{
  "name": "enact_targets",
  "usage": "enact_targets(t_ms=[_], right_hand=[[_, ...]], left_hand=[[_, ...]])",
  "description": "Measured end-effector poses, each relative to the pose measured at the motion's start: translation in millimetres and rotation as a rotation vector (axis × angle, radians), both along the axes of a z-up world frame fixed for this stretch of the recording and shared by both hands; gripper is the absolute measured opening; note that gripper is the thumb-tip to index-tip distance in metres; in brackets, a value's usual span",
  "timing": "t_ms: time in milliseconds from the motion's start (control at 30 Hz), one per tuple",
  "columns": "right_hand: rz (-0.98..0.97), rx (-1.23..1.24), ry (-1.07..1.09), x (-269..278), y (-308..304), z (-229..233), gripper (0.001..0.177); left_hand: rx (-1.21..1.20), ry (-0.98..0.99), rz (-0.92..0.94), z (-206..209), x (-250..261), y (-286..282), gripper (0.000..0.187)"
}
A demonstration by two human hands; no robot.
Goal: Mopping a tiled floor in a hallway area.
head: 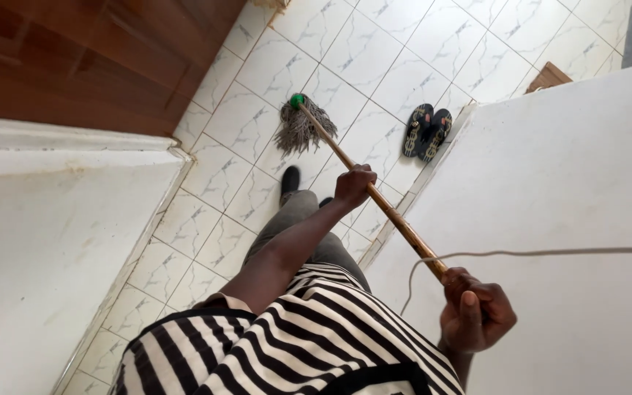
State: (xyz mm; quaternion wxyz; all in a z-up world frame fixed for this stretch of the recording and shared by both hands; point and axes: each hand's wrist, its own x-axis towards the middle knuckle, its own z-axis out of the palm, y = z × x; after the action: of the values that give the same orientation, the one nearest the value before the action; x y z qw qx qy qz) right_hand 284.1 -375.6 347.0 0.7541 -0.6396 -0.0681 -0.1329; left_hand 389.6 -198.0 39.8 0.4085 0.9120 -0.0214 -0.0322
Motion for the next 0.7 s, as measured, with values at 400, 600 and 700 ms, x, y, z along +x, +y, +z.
enact_targets(t_ms=[400, 600, 700], right_hand=[[-0.022, -0.130, 0.113, 132.5, 63.5, -56.1, 0.028], [-0.145, 0.088, 0.161, 235.4, 90.3, -93.5, 0.026], [0.016, 0.099, 0.189, 269.9, 77.3, -92.1, 0.028]], left_hand=[[0.063, -0.021, -0.035, -68.8, 188.0, 46.9, 0.010], [0.166, 0.042, -0.091, -98.4, 303.4, 88.4, 0.011], [0.016, 0.154, -0.021, -99.0, 321.5, 100.7, 0.014]])
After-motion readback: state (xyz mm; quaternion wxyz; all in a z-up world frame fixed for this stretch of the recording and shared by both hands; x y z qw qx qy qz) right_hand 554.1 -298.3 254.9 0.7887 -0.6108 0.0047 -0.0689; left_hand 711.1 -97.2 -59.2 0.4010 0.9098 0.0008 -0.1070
